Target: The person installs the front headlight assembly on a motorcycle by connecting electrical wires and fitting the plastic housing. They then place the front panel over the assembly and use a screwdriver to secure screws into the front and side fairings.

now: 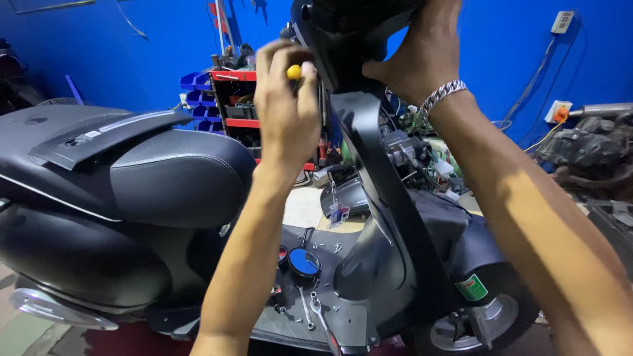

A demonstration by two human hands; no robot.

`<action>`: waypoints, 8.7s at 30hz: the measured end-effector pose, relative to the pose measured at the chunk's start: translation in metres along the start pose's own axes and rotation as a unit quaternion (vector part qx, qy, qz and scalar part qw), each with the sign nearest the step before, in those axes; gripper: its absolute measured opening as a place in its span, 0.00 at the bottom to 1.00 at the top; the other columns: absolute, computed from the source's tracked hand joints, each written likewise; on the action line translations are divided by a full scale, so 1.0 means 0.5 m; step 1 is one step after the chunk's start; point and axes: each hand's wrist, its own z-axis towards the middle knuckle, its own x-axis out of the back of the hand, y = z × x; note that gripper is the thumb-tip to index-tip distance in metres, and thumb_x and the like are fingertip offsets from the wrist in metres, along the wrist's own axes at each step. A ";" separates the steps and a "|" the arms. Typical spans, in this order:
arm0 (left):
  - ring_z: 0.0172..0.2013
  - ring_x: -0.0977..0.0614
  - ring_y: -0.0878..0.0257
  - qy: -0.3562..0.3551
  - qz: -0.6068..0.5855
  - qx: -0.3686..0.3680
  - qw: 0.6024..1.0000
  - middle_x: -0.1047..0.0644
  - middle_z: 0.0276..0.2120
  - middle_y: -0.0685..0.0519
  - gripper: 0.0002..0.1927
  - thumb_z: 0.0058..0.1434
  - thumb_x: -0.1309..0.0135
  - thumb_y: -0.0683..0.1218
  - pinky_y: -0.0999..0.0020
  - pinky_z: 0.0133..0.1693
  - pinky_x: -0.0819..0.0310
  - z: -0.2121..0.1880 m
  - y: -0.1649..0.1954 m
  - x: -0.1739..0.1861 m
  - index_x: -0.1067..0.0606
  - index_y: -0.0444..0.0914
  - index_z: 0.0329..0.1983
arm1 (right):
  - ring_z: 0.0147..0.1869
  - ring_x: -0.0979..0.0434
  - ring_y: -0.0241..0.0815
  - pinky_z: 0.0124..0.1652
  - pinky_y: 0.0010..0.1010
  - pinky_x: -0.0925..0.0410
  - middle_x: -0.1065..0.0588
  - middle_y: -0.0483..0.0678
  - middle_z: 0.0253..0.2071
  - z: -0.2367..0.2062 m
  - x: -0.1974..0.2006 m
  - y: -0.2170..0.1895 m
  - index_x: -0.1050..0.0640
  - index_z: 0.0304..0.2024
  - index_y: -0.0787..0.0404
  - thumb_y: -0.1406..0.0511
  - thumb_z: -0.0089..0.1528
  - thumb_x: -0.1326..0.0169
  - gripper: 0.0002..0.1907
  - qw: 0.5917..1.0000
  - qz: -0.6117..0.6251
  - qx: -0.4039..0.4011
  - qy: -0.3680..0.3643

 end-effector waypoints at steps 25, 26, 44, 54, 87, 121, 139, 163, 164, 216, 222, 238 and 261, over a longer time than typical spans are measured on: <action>0.41 0.20 0.44 0.059 0.080 -0.077 0.992 0.25 0.40 0.45 0.30 0.52 0.28 0.55 0.55 0.39 0.24 0.051 -0.048 -0.117 0.31 0.35 0.47 | 0.68 0.35 0.64 0.63 0.48 0.33 0.35 0.60 0.61 -0.007 -0.026 -0.005 0.40 0.64 0.64 0.57 0.48 0.19 0.53 0.999 0.023 -0.038 0.027; 0.41 0.20 0.43 0.061 0.071 -0.090 0.992 0.25 0.41 0.45 0.31 0.52 0.28 0.55 0.55 0.39 0.24 0.053 -0.047 -0.118 0.31 0.35 0.48 | 0.69 0.35 0.64 0.65 0.48 0.33 0.36 0.60 0.61 -0.002 -0.020 -0.009 0.41 0.65 0.64 0.57 0.48 0.19 0.54 0.999 0.019 -0.031 0.037; 0.63 0.30 0.43 0.045 0.066 -0.178 0.981 0.39 0.71 0.42 0.52 0.59 0.21 0.54 0.55 0.64 0.35 0.090 -0.063 -0.102 0.44 0.34 0.73 | 0.78 0.39 0.63 0.73 0.47 0.38 0.38 0.59 0.73 0.049 0.046 0.077 0.42 0.75 0.57 0.62 0.62 0.24 0.49 0.990 0.085 0.037 -0.106; 0.50 0.24 0.46 0.003 0.079 -0.203 0.976 0.21 0.47 0.50 0.16 0.61 0.29 0.49 0.53 0.56 0.33 0.085 -0.026 -0.094 0.21 0.43 0.49 | 0.69 0.34 0.69 0.64 0.47 0.33 0.41 0.72 0.67 0.017 0.004 0.042 0.67 0.70 0.67 0.75 0.50 0.34 0.63 0.986 0.145 0.051 -0.057; 0.57 0.19 0.63 -0.098 -0.299 -0.143 0.939 0.25 0.61 0.48 0.40 0.69 0.27 0.48 0.69 0.59 0.18 0.143 -0.018 0.065 0.42 0.40 0.74 | 0.62 0.24 0.38 0.61 0.30 0.28 0.25 0.45 0.56 0.134 0.192 -0.183 0.29 0.60 0.63 0.54 0.69 0.35 0.27 0.938 0.330 -0.049 -0.093; 0.52 0.14 0.56 -0.106 -0.204 -0.125 0.965 0.19 0.52 0.46 0.48 0.69 0.30 0.46 0.65 0.55 0.18 0.145 -0.064 0.018 0.52 0.47 0.80 | 0.68 0.23 0.45 0.70 0.42 0.30 0.24 0.50 0.61 0.119 0.202 -0.098 0.30 0.64 0.61 0.63 0.61 0.26 0.35 0.976 0.167 -0.009 -0.141; 0.65 0.34 0.45 -0.139 -0.123 -0.175 0.967 0.44 0.76 0.48 0.76 0.32 0.16 0.50 0.54 0.69 0.39 0.135 -0.206 -0.043 0.53 0.45 0.80 | 0.56 0.18 0.44 0.55 0.41 0.31 0.17 0.46 0.47 0.089 0.027 0.091 0.17 0.49 0.53 0.51 0.50 0.26 0.28 0.976 -0.040 0.024 -0.211; 0.59 0.28 0.37 0.079 0.006 -0.158 0.984 0.35 0.67 0.28 0.54 0.60 0.30 0.59 0.50 0.61 0.34 0.100 -0.065 -0.114 0.45 0.21 0.72 | 0.63 0.24 0.51 0.57 0.43 0.30 0.25 0.52 0.59 0.046 0.019 0.051 0.23 0.56 0.58 0.61 0.59 0.26 0.27 0.995 0.089 -0.011 -0.031; 0.62 0.29 0.36 0.077 0.014 -0.169 0.983 0.36 0.67 0.27 0.53 0.61 0.30 0.59 0.49 0.61 0.35 0.101 -0.075 -0.117 0.46 0.20 0.72 | 0.68 0.28 0.54 0.61 0.45 0.32 0.27 0.54 0.63 0.046 0.017 0.044 0.26 0.60 0.59 0.60 0.58 0.25 0.32 0.996 0.093 -0.003 0.001; 0.46 0.16 0.62 -0.175 -0.181 0.265 0.931 0.15 0.46 0.46 0.26 0.58 0.31 0.53 0.69 0.54 0.23 0.041 -0.048 -0.068 0.21 0.31 0.53 | 0.45 0.32 0.42 0.47 0.39 0.35 0.27 0.46 0.42 -0.110 -0.060 0.015 0.25 0.53 0.59 0.55 0.70 0.51 0.17 0.594 0.593 -0.536 -0.093; 0.39 0.16 0.60 -0.229 -0.208 0.309 0.899 0.16 0.39 0.47 0.21 0.58 0.35 0.51 0.66 0.46 0.23 0.061 -0.059 -0.037 0.21 0.30 0.47 | 0.57 0.23 0.44 0.52 0.37 0.36 0.22 0.46 0.52 -0.067 -0.038 0.042 0.25 0.51 0.54 0.54 0.72 0.56 0.15 0.405 0.795 -0.446 0.070; 0.34 0.14 0.62 -0.310 0.156 0.660 0.667 0.16 0.29 0.50 0.18 0.45 0.30 0.50 0.66 0.41 0.21 -0.170 0.156 0.247 0.17 0.38 0.37 | 0.64 0.25 0.41 0.64 0.36 0.36 0.26 0.47 0.61 0.083 0.055 0.045 0.28 0.65 0.56 0.48 0.71 0.57 0.27 0.279 0.613 -0.736 0.065; 0.30 0.15 0.62 -0.156 0.213 0.785 0.560 0.15 0.29 0.48 0.12 0.57 0.37 0.47 0.67 0.38 0.21 0.043 0.480 -0.247 0.18 0.36 0.40 | 0.53 0.20 0.45 0.55 0.38 0.29 0.20 0.51 0.49 0.130 -0.193 0.269 0.24 0.53 0.66 0.60 0.66 0.42 0.18 0.061 0.692 -0.692 -0.196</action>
